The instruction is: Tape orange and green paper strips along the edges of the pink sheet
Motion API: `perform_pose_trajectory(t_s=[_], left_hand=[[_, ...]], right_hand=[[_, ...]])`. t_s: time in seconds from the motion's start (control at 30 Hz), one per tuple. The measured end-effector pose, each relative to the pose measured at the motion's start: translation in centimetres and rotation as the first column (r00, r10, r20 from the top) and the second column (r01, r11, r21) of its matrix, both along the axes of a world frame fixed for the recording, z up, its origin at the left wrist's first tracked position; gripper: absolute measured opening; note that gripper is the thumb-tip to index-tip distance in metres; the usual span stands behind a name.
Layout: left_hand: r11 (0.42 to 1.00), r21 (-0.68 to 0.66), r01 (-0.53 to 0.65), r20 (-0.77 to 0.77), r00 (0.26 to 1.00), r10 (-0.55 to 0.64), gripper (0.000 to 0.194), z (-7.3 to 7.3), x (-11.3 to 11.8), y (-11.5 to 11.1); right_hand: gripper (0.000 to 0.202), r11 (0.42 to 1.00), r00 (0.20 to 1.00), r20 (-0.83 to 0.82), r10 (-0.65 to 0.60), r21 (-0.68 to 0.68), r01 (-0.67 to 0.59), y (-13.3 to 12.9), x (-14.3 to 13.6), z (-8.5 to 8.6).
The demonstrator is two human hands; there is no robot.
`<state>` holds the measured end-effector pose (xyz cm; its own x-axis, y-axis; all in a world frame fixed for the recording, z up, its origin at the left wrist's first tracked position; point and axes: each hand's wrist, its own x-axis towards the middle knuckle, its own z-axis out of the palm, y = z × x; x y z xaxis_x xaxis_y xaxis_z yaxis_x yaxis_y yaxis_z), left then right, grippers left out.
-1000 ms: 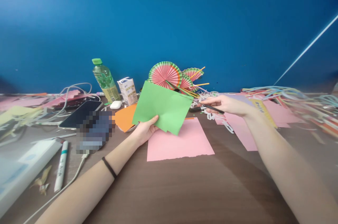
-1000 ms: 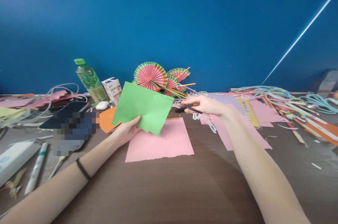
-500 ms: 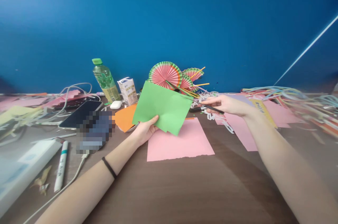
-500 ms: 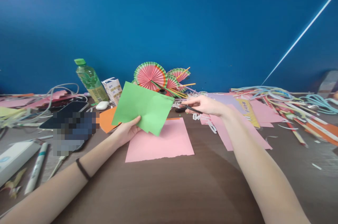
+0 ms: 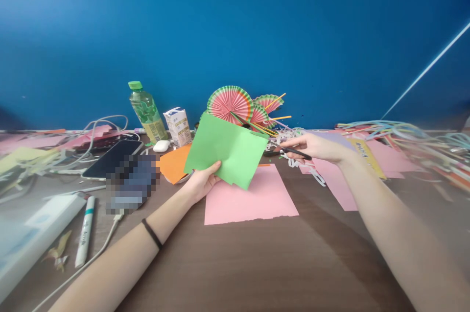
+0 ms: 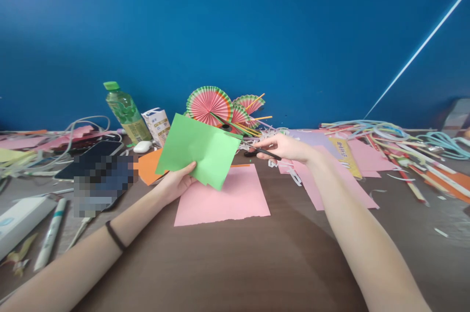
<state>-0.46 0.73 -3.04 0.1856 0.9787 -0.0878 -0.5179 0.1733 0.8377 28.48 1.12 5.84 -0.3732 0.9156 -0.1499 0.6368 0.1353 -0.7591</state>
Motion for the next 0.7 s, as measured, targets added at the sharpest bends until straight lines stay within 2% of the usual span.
perform_pose_trajectory(t_s=[0.43, 0.7], left_hand=[[1.000, 0.023, 0.008, -0.017, 1.000, -0.008, 0.046, -0.10, 0.04, -0.16], [1.000, 0.025, 0.017, -0.022, 1.000, -0.017, 0.049, 0.16, 0.10, -0.28]], right_hand=[[0.052, 0.994, 0.995, -0.014, 0.102, -0.035, -0.102, 0.02, 0.16, 0.03], [0.052, 0.989, 0.991, -0.086, 0.101, -0.100, -0.110, 0.02, 0.25, -0.14]])
